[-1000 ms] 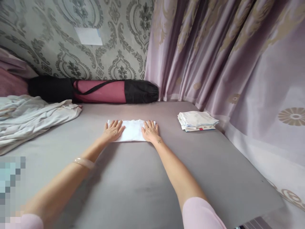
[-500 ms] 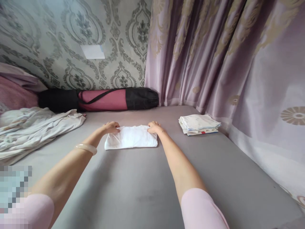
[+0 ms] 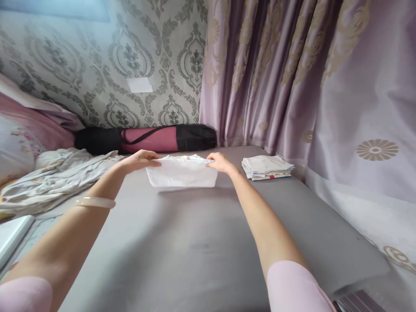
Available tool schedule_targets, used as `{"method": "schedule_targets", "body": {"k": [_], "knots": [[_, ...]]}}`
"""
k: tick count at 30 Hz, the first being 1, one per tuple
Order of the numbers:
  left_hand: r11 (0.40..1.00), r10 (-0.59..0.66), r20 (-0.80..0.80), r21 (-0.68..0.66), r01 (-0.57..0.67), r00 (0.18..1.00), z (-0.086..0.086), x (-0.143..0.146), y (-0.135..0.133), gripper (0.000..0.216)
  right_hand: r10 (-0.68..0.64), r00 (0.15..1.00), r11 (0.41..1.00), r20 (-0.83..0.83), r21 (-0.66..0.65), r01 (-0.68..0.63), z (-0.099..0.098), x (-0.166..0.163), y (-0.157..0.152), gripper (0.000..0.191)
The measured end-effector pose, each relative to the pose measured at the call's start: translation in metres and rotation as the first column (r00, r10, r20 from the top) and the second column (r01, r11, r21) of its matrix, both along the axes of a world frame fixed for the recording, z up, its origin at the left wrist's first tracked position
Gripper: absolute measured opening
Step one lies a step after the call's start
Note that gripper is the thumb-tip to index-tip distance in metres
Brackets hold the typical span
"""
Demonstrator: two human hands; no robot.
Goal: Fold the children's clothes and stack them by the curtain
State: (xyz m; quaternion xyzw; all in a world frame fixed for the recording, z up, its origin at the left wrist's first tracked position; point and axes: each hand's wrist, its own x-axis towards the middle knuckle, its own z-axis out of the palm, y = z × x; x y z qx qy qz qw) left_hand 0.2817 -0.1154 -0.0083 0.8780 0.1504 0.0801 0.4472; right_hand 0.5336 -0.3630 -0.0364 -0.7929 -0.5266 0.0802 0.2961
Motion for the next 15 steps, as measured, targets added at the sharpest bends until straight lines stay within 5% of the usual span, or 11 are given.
{"method": "schedule_targets", "body": {"k": [4,10,15], "knots": [[0.98,0.058,0.061,0.187,-0.069,0.996,-0.003,-0.024,-0.026,0.039,-0.018,0.986,0.993,0.168,0.119,-0.002,-0.004,-0.025,-0.026,0.018],[0.929,-0.069,-0.062,0.36,0.087,0.996,-0.057,-0.074,-0.068,0.027,0.202,0.933,0.979,0.298,-0.038,-0.2,-0.06,-0.067,-0.074,0.037],[0.872,-0.124,-0.136,0.457,0.173,0.983,-0.096,-0.101,-0.088,0.045,0.277,0.91,0.96,0.307,-0.114,-0.254,-0.084,-0.087,-0.098,0.045]]}}
